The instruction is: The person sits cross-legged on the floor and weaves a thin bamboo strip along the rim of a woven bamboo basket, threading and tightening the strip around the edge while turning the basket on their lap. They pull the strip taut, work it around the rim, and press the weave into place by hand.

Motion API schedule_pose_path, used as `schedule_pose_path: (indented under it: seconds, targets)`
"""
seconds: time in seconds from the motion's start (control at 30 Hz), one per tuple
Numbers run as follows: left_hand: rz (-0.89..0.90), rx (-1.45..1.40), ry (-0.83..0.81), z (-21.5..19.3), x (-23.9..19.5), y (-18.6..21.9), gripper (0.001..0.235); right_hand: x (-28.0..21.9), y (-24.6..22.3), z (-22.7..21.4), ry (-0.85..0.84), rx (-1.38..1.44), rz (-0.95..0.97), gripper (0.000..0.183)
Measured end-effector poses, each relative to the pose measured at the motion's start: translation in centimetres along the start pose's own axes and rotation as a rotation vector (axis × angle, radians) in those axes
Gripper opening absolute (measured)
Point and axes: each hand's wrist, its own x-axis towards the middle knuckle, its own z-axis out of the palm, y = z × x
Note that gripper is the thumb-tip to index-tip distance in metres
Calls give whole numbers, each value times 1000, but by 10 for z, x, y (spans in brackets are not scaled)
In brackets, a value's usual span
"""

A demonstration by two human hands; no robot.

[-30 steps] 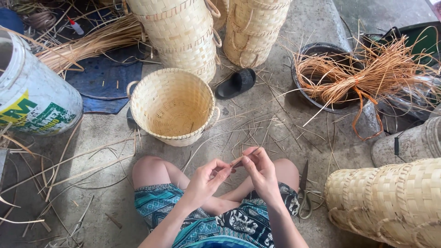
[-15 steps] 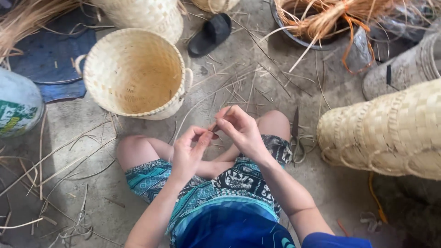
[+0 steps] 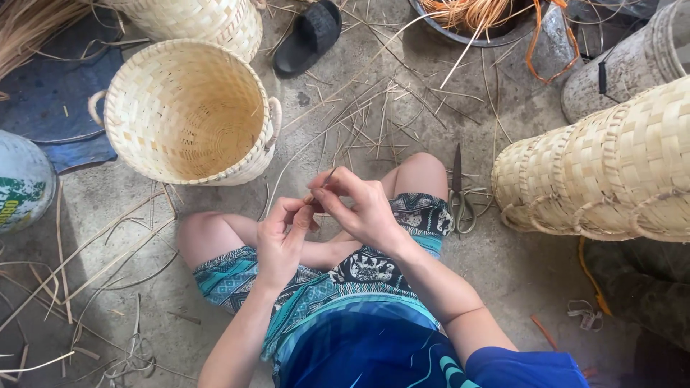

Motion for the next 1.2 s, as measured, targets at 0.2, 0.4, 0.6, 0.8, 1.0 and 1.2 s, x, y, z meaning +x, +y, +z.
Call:
schedule_pose_path:
  seconds: [0.2,0.4,0.6,0.8,1.0,1.2]
  targets:
    - [-34,-135,12,-3,6,-29,16,8,-10,1,9,-213,-144,11]
    - [-106,-246,3,-9,5,-43,19,13,-8,10,5,-411,-272,12]
    - [-130,-324,18,-4,6,-50,21,16,-9,11,7,-431,-296,15]
    - [-167,-414,33,-3,4,-59,21,15,-1,11,11,-385,-285,20]
    - [-244,-156,-172,-33,-16,-18,29,40,21,-76,330,37,-86,28]
    - [-476,265,-332,-110,-41,10,31,41,200,-315,888,379,-8,22]
